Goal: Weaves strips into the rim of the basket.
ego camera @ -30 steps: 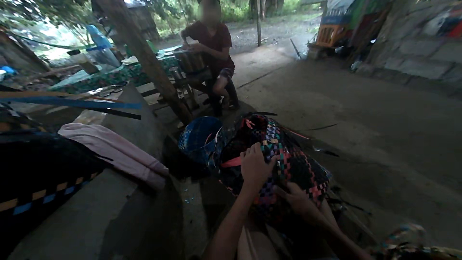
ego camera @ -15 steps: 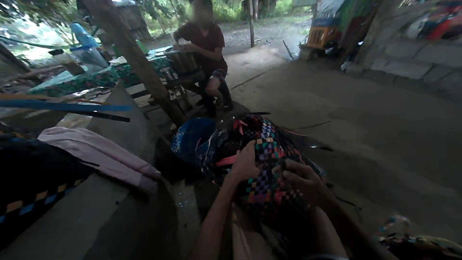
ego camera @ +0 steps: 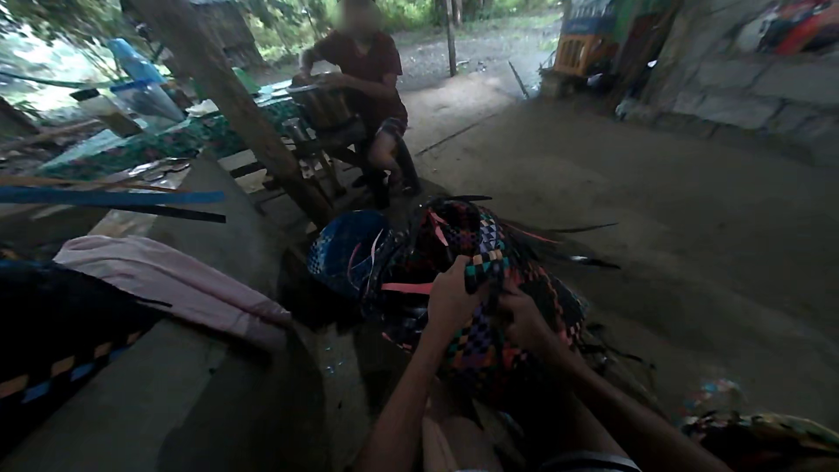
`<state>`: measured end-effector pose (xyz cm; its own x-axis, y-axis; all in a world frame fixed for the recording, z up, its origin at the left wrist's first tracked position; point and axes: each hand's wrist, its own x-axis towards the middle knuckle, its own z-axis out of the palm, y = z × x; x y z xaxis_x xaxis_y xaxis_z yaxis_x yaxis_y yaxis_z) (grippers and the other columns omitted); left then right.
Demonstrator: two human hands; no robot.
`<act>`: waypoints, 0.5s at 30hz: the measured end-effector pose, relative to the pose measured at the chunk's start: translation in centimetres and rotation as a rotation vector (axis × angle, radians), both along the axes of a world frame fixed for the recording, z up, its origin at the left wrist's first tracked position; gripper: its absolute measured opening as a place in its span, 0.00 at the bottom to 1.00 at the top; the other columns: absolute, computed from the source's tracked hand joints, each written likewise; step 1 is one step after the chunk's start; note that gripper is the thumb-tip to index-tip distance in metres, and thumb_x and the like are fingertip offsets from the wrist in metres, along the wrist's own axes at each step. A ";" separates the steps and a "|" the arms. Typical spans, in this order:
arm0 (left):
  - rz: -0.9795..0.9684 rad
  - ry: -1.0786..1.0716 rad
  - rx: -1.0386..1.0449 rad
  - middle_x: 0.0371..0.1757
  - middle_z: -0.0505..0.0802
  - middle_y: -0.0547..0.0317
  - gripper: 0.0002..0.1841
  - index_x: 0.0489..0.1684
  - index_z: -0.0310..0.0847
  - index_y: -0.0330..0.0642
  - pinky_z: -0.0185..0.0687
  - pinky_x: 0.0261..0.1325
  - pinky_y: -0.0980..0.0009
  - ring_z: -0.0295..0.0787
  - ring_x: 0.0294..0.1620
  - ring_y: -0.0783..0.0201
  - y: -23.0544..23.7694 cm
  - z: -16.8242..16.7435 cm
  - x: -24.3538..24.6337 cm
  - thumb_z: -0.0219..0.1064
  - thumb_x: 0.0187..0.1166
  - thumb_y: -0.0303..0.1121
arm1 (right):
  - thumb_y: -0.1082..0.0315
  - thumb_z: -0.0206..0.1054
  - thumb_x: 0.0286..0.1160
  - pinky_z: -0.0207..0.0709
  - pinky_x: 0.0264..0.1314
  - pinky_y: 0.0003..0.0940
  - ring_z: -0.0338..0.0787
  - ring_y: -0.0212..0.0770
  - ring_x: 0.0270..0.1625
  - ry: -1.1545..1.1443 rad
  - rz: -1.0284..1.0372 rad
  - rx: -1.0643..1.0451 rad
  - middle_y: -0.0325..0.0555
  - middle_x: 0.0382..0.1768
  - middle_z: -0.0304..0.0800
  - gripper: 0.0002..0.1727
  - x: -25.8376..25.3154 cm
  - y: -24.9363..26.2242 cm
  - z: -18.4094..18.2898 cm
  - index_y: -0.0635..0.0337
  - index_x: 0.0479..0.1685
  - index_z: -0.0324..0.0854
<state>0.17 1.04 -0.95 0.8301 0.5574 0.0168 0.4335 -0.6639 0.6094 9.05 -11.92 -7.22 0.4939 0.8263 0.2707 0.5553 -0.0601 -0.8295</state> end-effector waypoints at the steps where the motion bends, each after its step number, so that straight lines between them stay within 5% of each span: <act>1: 0.004 0.014 0.003 0.64 0.88 0.33 0.31 0.79 0.69 0.30 0.74 0.73 0.45 0.85 0.67 0.39 0.1 0.1 0.0 0.70 0.82 0.41 | 0.77 0.72 0.70 0.79 0.69 0.44 0.87 0.57 0.64 0.015 0.014 -0.043 0.70 0.64 0.84 0.14 0.0 -0.3 0.6 0.78 0.51 0.87; 5: -0.012 -0.070 0.043 0.60 0.90 0.32 0.33 0.76 0.71 0.27 0.74 0.71 0.42 0.87 0.65 0.38 0.2 -0.5 -0.2 0.70 0.81 0.46 | 0.78 0.74 0.63 0.84 0.44 0.34 0.88 0.46 0.39 -0.136 -0.184 0.270 0.62 0.39 0.88 0.07 0.1 -0.3 1.1 0.77 0.34 0.86; 11: 0.015 0.032 0.023 0.64 0.88 0.33 0.31 0.79 0.68 0.29 0.68 0.78 0.45 0.84 0.69 0.40 -0.8 0.4 -0.2 0.68 0.83 0.41 | 0.71 0.72 0.74 0.81 0.63 0.42 0.89 0.50 0.56 0.032 0.052 -0.033 0.64 0.56 0.88 0.17 1.2 -0.5 1.8 0.75 0.56 0.85; 15: -0.032 -0.078 0.056 0.62 0.89 0.32 0.27 0.76 0.71 0.25 0.70 0.75 0.41 0.86 0.66 0.39 -0.6 -0.5 -0.5 0.61 0.88 0.41 | 0.73 0.69 0.74 0.82 0.47 0.34 0.87 0.43 0.41 0.004 -0.088 0.148 0.63 0.45 0.88 0.11 1.1 -0.4 1.8 0.77 0.45 0.84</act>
<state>-0.35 0.42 -1.44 0.8423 0.5271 0.1122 0.3643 -0.7103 0.6023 10.11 -12.30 -5.43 0.5644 0.7309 0.3838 0.5497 0.0141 -0.8352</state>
